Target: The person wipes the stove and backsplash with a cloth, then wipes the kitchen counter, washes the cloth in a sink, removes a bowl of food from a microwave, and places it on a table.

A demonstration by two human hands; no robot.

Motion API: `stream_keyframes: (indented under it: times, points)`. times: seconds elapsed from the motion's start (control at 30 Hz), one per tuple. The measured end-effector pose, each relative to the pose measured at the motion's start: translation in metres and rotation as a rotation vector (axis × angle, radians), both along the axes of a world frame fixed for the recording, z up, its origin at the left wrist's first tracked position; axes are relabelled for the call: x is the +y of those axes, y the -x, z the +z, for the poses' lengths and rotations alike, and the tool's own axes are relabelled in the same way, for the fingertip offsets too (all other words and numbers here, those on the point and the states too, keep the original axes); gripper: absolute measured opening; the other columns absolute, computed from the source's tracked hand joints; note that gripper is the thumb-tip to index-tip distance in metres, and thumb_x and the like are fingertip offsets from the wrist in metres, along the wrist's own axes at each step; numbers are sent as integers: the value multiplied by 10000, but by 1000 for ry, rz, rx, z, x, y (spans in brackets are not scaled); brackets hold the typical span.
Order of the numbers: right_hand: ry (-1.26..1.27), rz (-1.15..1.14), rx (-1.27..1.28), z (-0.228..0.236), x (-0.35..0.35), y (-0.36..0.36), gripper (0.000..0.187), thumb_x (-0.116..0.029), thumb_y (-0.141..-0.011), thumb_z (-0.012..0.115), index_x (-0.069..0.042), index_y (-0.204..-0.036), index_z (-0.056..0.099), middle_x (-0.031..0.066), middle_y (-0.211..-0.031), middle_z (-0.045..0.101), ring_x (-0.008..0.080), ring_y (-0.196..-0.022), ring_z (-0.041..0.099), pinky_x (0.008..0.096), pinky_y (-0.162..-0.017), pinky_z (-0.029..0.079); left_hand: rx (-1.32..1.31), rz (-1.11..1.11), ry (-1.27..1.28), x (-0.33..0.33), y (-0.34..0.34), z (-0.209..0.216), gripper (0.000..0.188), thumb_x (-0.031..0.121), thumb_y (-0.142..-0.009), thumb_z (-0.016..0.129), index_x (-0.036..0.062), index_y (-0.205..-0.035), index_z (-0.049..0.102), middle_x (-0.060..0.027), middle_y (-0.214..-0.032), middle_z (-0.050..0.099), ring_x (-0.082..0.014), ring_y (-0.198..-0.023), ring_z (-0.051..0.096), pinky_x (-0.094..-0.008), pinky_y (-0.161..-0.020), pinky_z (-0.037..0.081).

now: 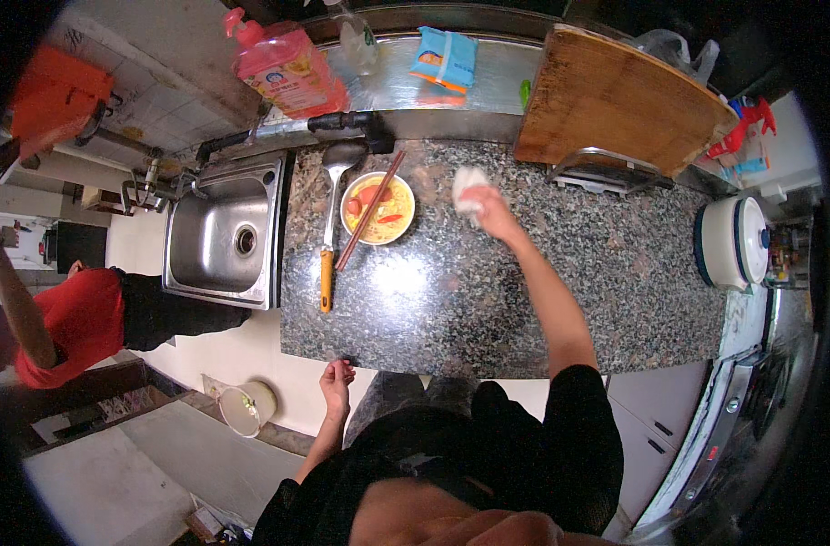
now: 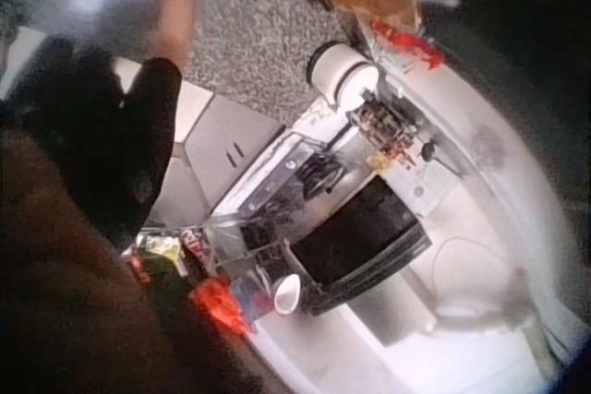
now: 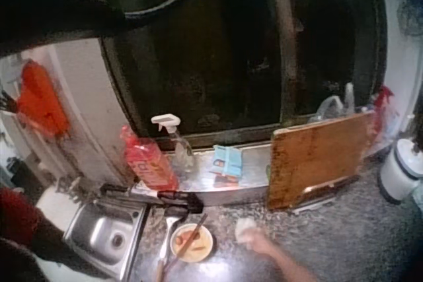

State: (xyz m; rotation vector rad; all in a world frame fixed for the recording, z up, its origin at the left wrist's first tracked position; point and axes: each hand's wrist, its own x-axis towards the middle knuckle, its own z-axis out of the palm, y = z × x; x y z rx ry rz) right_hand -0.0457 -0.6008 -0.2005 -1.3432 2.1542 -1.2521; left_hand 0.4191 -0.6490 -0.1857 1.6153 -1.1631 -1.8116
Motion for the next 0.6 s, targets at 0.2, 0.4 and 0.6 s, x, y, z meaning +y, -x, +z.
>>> stream_keyframes:
  times: [0.2,0.4,0.6]
  points:
    - [-78,13,-522,41,26,-4,288,8,-780,427,-71,-1039,528,61,-968,573,157,-872,551,298,-748,458,-22,-80,-67,13,31,27,234,269,-847,471,45,-842,535,-32,-734,562,-108,-637,534,-219,-600,432]
    - [89,-307,323,-14,-5,19,453,100,-596,413,-82,-978,574,119,-1030,541,268,-967,476,345,-870,336,-17,-102,-83,22,29,17,240,270,-851,466,43,-847,542,-38,-728,567,-109,-640,542,-222,-585,442]
    - [-26,238,193,-2,19,-133,263,-2,-607,539,-140,-823,597,31,-932,565,212,-977,460,358,-839,315,3,-297,44,39,47,4,155,156,-818,527,5,-830,558,-21,-710,556,-86,-632,508,-205,-584,419]
